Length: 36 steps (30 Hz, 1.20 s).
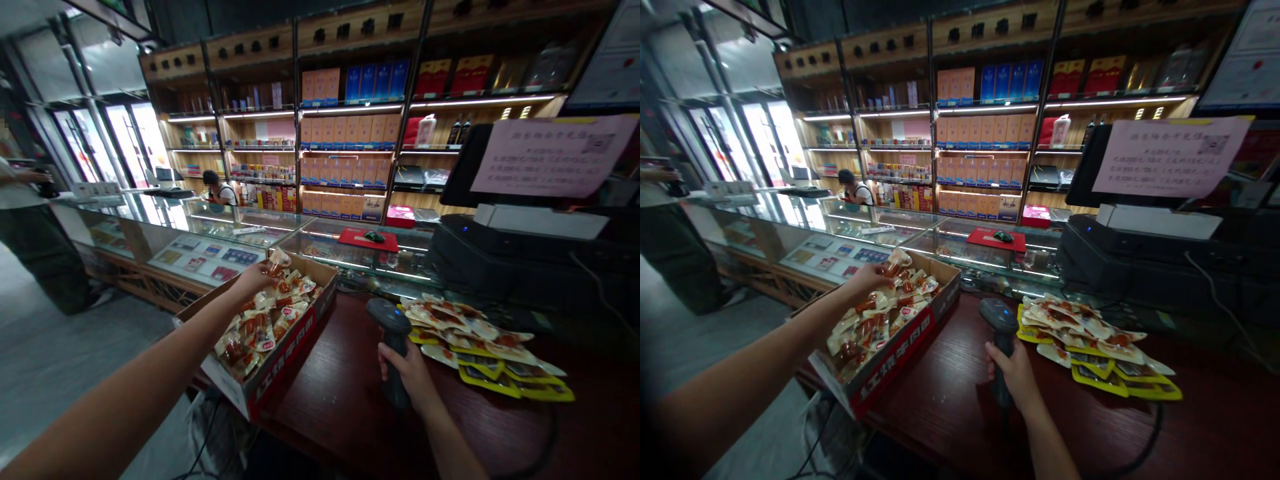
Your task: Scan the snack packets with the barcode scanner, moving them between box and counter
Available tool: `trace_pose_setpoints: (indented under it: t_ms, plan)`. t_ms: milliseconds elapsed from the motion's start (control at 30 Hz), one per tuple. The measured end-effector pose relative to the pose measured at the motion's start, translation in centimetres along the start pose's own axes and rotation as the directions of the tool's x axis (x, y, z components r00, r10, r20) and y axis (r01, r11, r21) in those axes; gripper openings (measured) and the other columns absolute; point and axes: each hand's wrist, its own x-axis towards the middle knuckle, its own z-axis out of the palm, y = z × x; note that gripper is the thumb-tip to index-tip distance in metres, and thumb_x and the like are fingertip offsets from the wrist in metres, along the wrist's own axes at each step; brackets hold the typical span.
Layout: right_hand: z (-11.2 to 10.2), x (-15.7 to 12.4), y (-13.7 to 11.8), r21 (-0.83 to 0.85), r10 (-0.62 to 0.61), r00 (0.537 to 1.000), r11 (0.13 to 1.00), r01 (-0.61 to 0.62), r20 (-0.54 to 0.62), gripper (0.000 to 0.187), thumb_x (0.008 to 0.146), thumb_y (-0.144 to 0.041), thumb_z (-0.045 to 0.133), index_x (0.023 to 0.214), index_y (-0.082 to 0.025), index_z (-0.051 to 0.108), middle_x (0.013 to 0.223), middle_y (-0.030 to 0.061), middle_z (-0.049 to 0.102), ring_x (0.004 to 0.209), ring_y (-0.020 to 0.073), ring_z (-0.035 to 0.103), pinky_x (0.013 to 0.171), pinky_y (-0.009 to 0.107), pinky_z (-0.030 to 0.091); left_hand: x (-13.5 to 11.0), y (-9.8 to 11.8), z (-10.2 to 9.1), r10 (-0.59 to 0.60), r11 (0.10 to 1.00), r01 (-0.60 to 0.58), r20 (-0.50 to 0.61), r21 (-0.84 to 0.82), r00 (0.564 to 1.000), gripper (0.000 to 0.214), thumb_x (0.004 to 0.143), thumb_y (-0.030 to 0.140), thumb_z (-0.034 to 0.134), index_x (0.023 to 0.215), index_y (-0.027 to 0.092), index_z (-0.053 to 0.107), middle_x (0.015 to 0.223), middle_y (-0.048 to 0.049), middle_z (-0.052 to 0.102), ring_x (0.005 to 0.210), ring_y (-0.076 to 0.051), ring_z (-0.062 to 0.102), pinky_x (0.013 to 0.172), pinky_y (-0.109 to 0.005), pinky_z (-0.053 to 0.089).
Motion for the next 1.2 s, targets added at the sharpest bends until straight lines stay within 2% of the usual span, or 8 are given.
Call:
trace_pose_setpoints:
  t_ms: [133,267,400,500,633,800,1033,1200]
  plan:
    - [-1.0,0.2,0.0,0.042,-0.024,1.0,0.999,0.024,-0.005,0.036,0.064,-0.043,0.074,0.078,-0.019,0.052,0.052,-0.0056,0.057,0.037,0.0105,0.049,0.036,0.023,0.043,-6.5,4.7,2.2,0.035,0.871,0.044,0.15,-0.489,0.988,0.046,0.049,0.03,0.077,0.089,0.013,0.061,0.068,-0.0014,0.064,0.061,-0.016,0.061,0.056,-0.025,0.047]
    - [-2.2,0.4,-0.5,0.045,-0.026,0.998,0.999,0.028,-0.056,0.036,0.063,-0.044,0.074,0.074,-0.018,0.052,0.051,-0.0052,0.056,0.037,0.0098,0.049,0.035,0.022,0.043,-11.7,5.7,8.9,0.079,0.728,0.058,0.168,-0.683,0.983,0.052,0.051,0.035,0.076,0.096,0.017,0.057,0.079,-0.0014,0.065,0.061,-0.015,0.061,0.057,-0.027,0.049]
    - [-3.2,0.6,-1.5,0.032,-0.094,0.989,0.995,0.099,-0.113,0.036,0.063,-0.044,0.074,0.077,-0.017,0.056,0.052,-0.0045,0.057,0.038,0.0098,0.05,0.036,0.022,0.044,-11.0,2.6,15.5,0.005,0.738,0.077,0.12,-0.67,0.993,0.045,0.053,0.038,0.075,0.086,0.014,0.058,0.068,-0.0007,0.062,0.059,-0.014,0.059,0.056,-0.024,0.046]
    - [-3.4,1.2,-1.8,0.007,-0.111,0.988,0.994,0.113,-0.11,0.036,0.063,-0.045,0.074,0.075,-0.016,0.056,0.051,-0.0046,0.057,0.037,0.0098,0.049,0.035,0.022,0.044,-8.7,0.2,18.1,-0.032,0.702,0.14,0.165,-0.698,0.986,0.048,0.047,0.036,0.078,0.083,0.013,0.057,0.061,0.0002,0.061,0.054,-0.014,0.059,0.054,-0.025,0.045]
    - [-3.0,2.3,-1.1,-0.02,-0.094,0.994,0.995,0.093,-0.06,0.038,0.063,-0.045,0.073,0.08,-0.016,0.055,0.049,-0.0059,0.055,0.035,0.0095,0.048,0.034,0.021,0.043,-6.5,-1.5,18.9,-0.013,0.634,0.193,0.239,-0.749,0.971,0.054,0.043,0.032,0.08,0.087,0.014,0.055,0.061,-0.001,0.064,0.055,-0.016,0.06,0.053,-0.025,0.045]
    - [-2.8,2.8,0.5,-0.025,-0.042,0.998,0.999,0.043,0.039,0.046,0.064,-0.044,0.072,0.096,-0.016,0.053,0.051,-0.0071,0.056,0.036,0.0099,0.049,0.034,0.021,0.042,-4.9,-2.5,18.0,0.021,0.635,0.197,0.271,-0.747,0.962,0.051,0.044,0.032,0.081,0.086,0.012,0.059,0.065,-0.0026,0.066,0.057,-0.016,0.062,0.054,-0.025,0.046]
    - [-3.3,2.1,1.3,-0.112,0.076,0.991,0.992,-0.064,0.111,0.043,0.065,-0.041,0.07,0.096,-0.017,0.052,0.054,-0.0075,0.056,0.039,0.0094,0.05,0.037,0.021,0.043,-4.4,-3.9,18.0,-0.005,0.572,0.223,0.269,-0.789,0.963,0.049,0.046,0.034,0.082,0.083,0.01,0.062,0.079,-0.0056,0.067,0.069,-0.015,0.064,0.065,-0.026,0.051]
    - [-3.2,1.8,1.2,-0.157,0.12,0.991,0.982,-0.108,0.065,0.044,0.064,-0.041,0.071,0.095,-0.016,0.053,0.052,-0.0074,0.056,0.038,0.0101,0.051,0.037,0.022,0.042,-4.5,-4.1,19.0,-0.069,0.577,0.16,0.148,-0.801,0.987,0.045,0.056,0.035,0.078,0.088,0.011,0.056,0.078,-0.0055,0.067,0.065,-0.016,0.066,0.066,-0.031,0.055]
